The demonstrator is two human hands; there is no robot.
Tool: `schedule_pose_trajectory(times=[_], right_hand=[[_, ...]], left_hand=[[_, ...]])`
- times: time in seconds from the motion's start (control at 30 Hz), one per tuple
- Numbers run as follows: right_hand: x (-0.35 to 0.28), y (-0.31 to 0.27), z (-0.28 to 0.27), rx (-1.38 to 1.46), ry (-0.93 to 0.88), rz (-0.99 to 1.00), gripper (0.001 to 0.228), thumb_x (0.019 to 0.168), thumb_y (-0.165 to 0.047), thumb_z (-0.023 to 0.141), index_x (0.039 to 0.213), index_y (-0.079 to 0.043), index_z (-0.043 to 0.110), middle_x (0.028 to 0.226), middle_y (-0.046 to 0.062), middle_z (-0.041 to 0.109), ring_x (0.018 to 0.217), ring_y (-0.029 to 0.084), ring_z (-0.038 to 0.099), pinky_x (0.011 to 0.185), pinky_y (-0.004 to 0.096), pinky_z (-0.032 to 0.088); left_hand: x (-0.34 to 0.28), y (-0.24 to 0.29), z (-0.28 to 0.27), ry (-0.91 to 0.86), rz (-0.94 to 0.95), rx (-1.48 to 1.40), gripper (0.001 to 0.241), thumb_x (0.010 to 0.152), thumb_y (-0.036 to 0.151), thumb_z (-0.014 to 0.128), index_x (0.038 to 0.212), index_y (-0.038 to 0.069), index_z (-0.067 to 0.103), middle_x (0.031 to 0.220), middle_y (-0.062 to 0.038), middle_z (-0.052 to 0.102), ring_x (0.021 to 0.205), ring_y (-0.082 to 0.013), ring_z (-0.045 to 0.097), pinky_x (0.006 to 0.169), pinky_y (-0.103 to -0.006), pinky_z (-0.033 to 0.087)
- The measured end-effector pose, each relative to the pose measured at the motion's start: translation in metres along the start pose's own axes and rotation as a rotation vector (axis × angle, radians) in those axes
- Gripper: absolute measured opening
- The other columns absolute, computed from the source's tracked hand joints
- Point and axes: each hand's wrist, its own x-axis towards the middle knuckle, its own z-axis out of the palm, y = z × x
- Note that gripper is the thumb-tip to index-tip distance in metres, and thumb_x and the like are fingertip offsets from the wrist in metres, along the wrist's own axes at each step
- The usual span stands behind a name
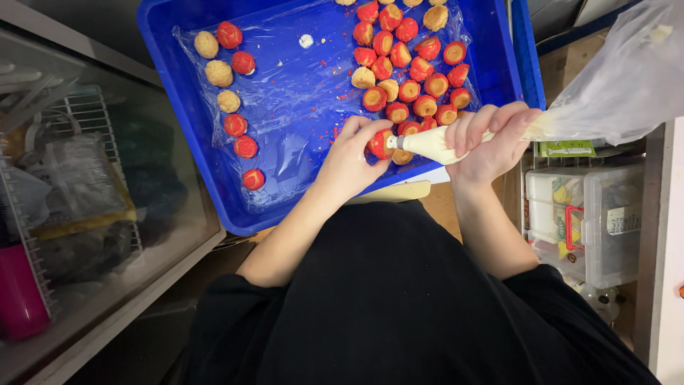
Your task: The person fills a piping bag with cream from a bowl using a spatula, and then uses the piping bag to fill small red pastries arranged in a blue tray.
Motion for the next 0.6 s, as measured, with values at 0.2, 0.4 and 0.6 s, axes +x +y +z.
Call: schedule_pose_trajectory(times=[0.2, 0.4, 0.6], right_hand=[[0.002, 0.0, 0.002, -0.006, 0.021, -0.003, 0.048, 0.117, -0.053, 0.035, 0.092, -0.012, 0.037, 0.056, 0.005, 0.031, 0.038, 0.016, 0.028, 0.04, 0.032, 0.03], [0.009, -0.004, -0.002, 0.117, 0.144, 0.063, 0.044, 0.114, -0.053, 0.036, 0.093, -0.014, 0.04, 0.057, 0.004, 0.032, 0.039, 0.017, 0.027, 0.04, 0.032, 0.027], [0.03, -0.001, -0.037, 0.313, 0.309, 0.165, 0.049, 0.114, -0.055, 0.041, 0.086, -0.015, 0.04, 0.056, 0.0, 0.031, 0.043, 0.011, 0.023, 0.039, 0.028, 0.023]], left_hand=[[-0.001, -0.001, -0.001, -0.014, -0.038, -0.051, 0.056, 0.076, 0.009, 0.084, 0.128, 0.011, 0.065, 0.115, -0.012, 0.061, 0.107, -0.0299, 0.067, 0.093, -0.0366, 0.056], [0.001, -0.007, -0.002, -0.011, -0.038, -0.138, 0.058, 0.074, 0.011, 0.088, 0.128, 0.011, 0.066, 0.115, -0.011, 0.064, 0.105, -0.0253, 0.068, 0.089, -0.033, 0.057], [-0.004, -0.028, 0.0, 0.085, -0.102, -0.307, 0.06, 0.078, 0.005, 0.087, 0.132, 0.009, 0.061, 0.121, -0.007, 0.064, 0.104, -0.0162, 0.069, 0.086, -0.0292, 0.06]])
